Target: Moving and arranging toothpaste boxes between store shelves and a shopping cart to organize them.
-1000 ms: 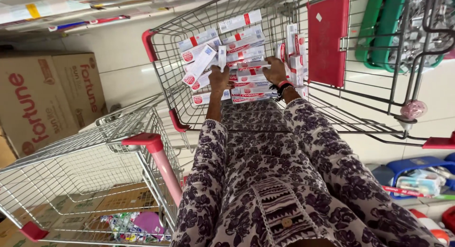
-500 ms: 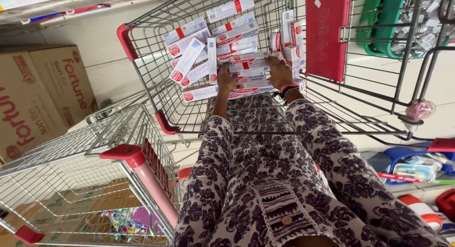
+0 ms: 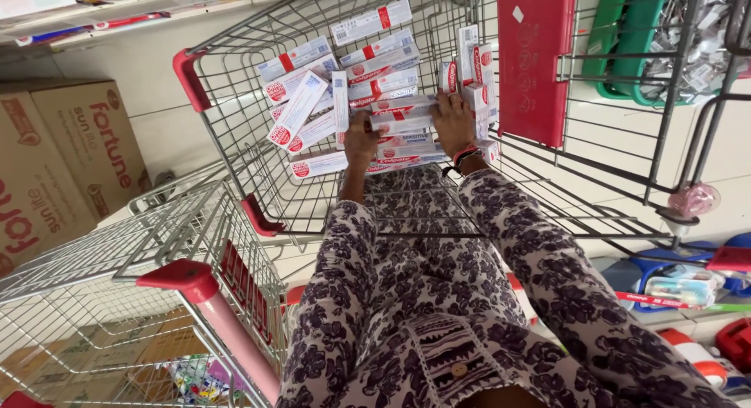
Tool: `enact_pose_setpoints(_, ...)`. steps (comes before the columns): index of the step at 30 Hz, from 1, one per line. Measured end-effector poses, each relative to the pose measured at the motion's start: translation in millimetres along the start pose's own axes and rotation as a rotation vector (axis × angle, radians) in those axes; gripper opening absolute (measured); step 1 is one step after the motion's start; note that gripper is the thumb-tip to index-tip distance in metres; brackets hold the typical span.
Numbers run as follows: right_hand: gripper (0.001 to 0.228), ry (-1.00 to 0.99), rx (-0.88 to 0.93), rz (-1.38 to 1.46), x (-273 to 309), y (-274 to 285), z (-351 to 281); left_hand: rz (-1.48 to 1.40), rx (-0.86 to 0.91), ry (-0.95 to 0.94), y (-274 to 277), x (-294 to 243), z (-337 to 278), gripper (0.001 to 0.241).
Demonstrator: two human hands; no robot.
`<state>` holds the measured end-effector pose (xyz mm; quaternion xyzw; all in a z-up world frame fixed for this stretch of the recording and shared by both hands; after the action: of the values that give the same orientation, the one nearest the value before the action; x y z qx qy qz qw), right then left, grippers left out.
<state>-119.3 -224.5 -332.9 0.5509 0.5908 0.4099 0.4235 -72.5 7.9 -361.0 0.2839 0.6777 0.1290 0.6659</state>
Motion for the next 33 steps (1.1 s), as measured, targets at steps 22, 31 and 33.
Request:
enact_pose_setpoints(22, 0.043, 0.001, -0.326, 1.424, -40, 240, 18, -0.435, -0.303, 0.214, 137, -167, 56, 0.034)
enact_pose_setpoints(31, 0.077, 0.204, -0.586, 1.392, -14, 465, -10, -0.574, -0.471, 0.003, 278, -355, 92, 0.052)
enact_pose_setpoints(33, 0.083, 0.277, -0.6, 1.428, -13, 488, -13, -0.59, -0.505, -0.068, 310, -391, 93, 0.053)
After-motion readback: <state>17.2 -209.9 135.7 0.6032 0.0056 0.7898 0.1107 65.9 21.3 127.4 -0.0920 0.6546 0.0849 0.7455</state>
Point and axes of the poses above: each hand's wrist, its own z-axis towards the middle knuckle, its own y-axis out of the back of the hand, x = y × z, the point moved 5 cm from there along z, towards the middle knuckle, and after that the axes turned 2 degrees about -z, right-handed, at the moved point
